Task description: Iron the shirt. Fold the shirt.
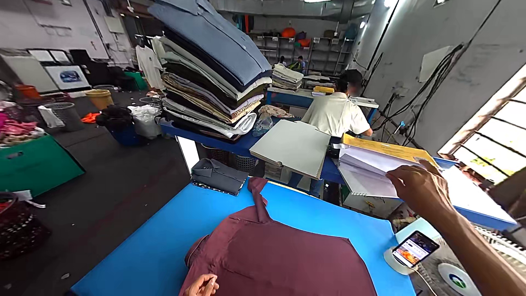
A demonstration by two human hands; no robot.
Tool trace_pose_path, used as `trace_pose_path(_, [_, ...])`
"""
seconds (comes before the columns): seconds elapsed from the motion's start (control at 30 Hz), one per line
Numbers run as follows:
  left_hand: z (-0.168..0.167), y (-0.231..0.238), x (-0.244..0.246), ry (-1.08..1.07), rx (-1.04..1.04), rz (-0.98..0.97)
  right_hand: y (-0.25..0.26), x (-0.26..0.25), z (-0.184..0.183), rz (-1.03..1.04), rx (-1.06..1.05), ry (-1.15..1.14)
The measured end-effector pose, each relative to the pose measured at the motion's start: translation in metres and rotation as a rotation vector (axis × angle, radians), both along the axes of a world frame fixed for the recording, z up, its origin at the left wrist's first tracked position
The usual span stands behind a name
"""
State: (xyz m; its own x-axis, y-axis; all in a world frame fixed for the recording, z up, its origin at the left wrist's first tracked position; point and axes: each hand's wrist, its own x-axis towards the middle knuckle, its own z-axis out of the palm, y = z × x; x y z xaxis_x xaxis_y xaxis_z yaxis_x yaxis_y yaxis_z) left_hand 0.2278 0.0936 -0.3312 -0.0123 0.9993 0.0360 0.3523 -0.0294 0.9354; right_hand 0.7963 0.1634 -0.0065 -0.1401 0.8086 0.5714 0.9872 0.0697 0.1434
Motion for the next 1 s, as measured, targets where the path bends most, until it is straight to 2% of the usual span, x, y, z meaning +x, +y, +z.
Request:
trace_pose_path(0.07, [0.031,0.003,0.008,-0.034,0.1,-0.034,-0.024,-0.031,0.01,0.026,0.015,0.044])
trace_pose_path(0.13, [0.075,0.008,0.021,-0.075,0.216,-0.084,-0.054,-0.065,0.014,0.099,-0.115,0.109])
trace_pose_path(0.23, [0.136,0.012,0.047,-0.177,0.337,-0.189,-0.092,-0.11,-0.005,0.437,-0.446,0.175])
trace_pose_path(0.3, [0.154,0.004,0.058,-0.221,0.273,-0.368,-0.11,-0.144,-0.02,0.694,-0.752,0.307])
trace_pose_path(0.33, [0.152,0.004,0.062,-0.251,0.252,-0.484,-0.111,-0.157,-0.031,0.771,-0.855,0.385])
trace_pose_path(0.4, [0.128,0.003,0.067,-0.328,0.23,-0.652,-0.101,-0.166,-0.063,0.815,-0.951,0.527])
trace_pose_path(0.47, [0.095,-0.004,0.062,-0.347,0.126,-0.663,-0.082,-0.162,-0.11,0.774,-0.971,0.696])
trace_pose_path(0.53, [0.067,-0.012,0.051,-0.336,-0.04,-0.515,-0.062,-0.162,-0.161,0.645,-0.977,0.874])
trace_pose_path(0.6, [0.038,-0.014,0.037,-0.262,-0.183,-0.245,-0.046,-0.164,-0.209,0.52,-1.074,1.013])
trace_pose_path(0.67, [0.009,-0.001,0.017,-0.102,-0.247,-0.028,-0.031,-0.167,-0.25,0.386,-1.282,1.112])
trace_pose_path(0.73, [-0.014,0.019,-0.006,0.091,-0.242,0.084,-0.013,-0.178,-0.283,0.239,-1.39,1.211])
trace_pose_path(0.8, [-0.029,0.04,-0.022,0.246,-0.223,0.15,0.005,-0.194,-0.316,0.123,-1.301,1.319])
trace_pose_path(0.87, [-0.038,0.059,-0.027,0.378,-0.246,0.193,0.023,-0.21,-0.354,0.025,-1.091,1.409])
trace_pose_path(0.93, [-0.043,0.074,-0.024,0.505,-0.276,0.222,0.038,-0.225,-0.391,-0.077,-0.905,1.405])
trace_pose_path(1.0, [-0.046,0.086,-0.016,0.611,-0.273,0.242,0.044,-0.238,-0.411,-0.148,-0.789,1.343])
